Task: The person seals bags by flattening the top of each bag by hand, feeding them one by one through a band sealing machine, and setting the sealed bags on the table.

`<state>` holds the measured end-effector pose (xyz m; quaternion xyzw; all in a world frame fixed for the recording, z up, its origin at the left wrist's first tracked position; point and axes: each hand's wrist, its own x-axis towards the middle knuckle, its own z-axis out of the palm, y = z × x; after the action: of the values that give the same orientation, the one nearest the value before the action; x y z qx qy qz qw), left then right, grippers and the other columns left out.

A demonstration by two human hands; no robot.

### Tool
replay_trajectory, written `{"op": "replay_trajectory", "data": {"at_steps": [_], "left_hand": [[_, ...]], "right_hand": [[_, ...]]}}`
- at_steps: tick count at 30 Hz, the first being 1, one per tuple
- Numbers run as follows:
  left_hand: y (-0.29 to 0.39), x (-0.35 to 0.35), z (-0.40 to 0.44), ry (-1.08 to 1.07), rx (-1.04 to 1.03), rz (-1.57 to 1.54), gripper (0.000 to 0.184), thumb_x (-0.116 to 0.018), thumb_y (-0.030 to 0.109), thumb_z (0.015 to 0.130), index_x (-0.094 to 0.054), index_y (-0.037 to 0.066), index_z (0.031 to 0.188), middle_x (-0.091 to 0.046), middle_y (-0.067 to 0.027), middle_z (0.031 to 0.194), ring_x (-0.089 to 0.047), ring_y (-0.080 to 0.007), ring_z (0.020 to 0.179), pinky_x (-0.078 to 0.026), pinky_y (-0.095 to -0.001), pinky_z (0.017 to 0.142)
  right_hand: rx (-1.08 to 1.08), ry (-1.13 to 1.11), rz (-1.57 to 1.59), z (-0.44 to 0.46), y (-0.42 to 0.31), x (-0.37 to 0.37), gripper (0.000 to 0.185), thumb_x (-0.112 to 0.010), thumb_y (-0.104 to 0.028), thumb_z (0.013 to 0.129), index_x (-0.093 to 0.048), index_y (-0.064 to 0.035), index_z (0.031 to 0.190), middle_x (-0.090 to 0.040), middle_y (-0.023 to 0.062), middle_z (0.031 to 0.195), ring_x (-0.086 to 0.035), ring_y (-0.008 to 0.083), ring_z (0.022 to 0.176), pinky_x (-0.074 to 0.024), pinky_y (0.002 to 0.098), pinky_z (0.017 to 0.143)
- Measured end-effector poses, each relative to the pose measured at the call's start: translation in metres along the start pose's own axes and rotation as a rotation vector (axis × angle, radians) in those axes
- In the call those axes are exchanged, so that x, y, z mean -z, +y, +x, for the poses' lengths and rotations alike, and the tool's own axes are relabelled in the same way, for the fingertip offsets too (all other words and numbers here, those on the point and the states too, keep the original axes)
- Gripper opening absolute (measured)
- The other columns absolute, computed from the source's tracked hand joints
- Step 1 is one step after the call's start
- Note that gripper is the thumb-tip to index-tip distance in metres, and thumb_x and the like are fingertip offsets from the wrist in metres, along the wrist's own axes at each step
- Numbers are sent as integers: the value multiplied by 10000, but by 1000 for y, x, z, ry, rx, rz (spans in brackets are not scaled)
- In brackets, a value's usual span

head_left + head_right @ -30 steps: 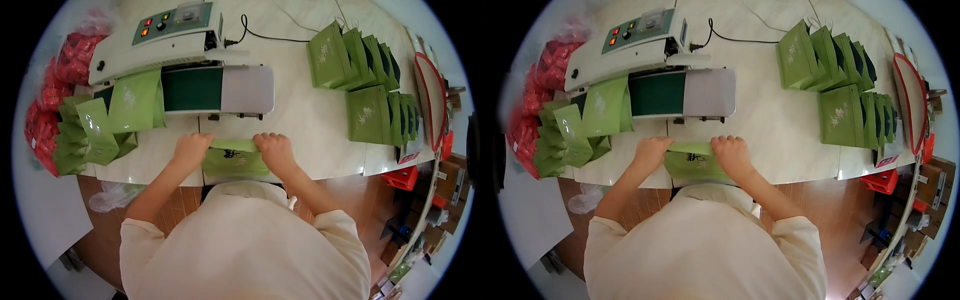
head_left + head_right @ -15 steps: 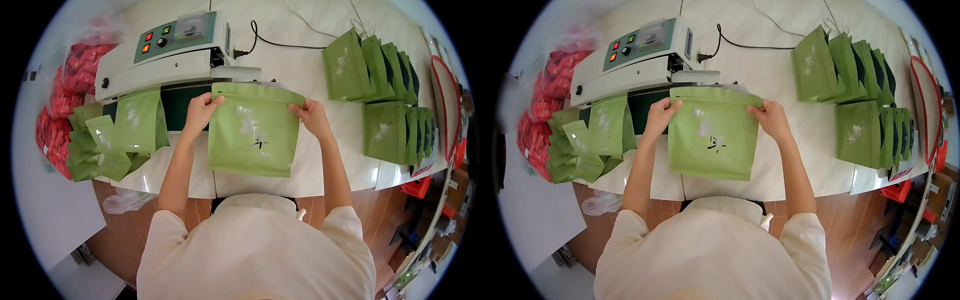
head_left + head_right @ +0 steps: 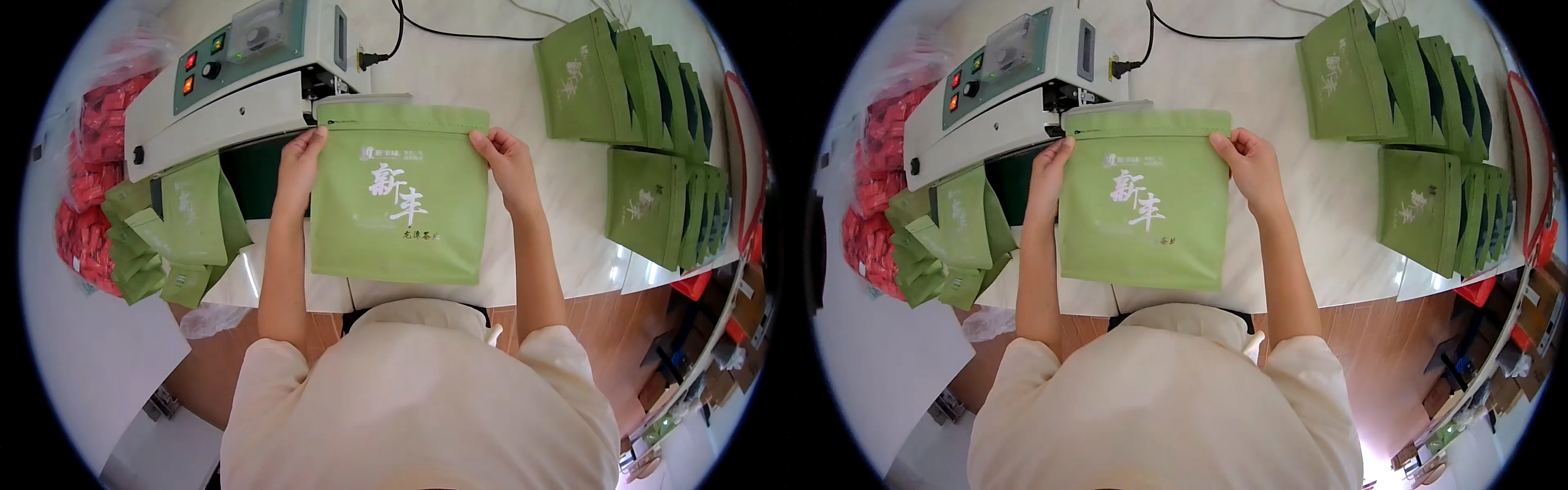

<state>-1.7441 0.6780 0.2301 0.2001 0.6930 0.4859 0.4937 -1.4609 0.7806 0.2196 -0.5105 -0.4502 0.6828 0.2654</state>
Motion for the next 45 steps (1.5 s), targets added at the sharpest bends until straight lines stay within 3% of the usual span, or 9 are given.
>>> {"op": "replay_trajectory", "data": {"at_steps": [12,18,26,39,45], "left_hand": [[0,21,1,60,0,29,282,-560,262,910,-624,-1,986,-644,-25,863,-567,-68,712,-441,-196,671],[-3,43,7,82,-21,17,303,-573,274,904,-625,-8,1002,-636,-22,855,-556,-69,694,-436,-190,650],[7,60,5,168,-81,142,305,-572,264,907,-629,-14,1017,-641,-22,918,-553,-74,772,-418,-192,729],[-2,95,15,219,-82,219,354,-560,259,910,-599,-36,1102,-625,-38,1031,-546,-90,893,-401,-213,823],[10,100,-18,220,49,176,361,-531,248,925,-575,-28,1153,-614,-54,1070,-532,-106,978,-387,-216,866]], "right_hand": [[-12,-52,13,5,-8,-15,242,-589,-209,885,-587,-12,745,-562,-13,628,-471,53,535,-390,214,494],[-25,-96,18,8,-12,-29,228,-576,-193,887,-616,19,814,-588,10,660,-508,67,533,-434,219,491],[-33,-117,27,15,-11,-51,239,-587,-186,873,-620,49,847,-617,51,692,-580,99,566,-489,239,502],[-49,-116,-31,22,-13,-65,280,-654,-227,827,-624,38,741,-600,47,591,-560,91,483,-462,225,446],[-51,-98,-83,22,-15,-76,267,-654,-223,823,-631,32,747,-594,40,565,-545,89,448,-446,227,427]]}}
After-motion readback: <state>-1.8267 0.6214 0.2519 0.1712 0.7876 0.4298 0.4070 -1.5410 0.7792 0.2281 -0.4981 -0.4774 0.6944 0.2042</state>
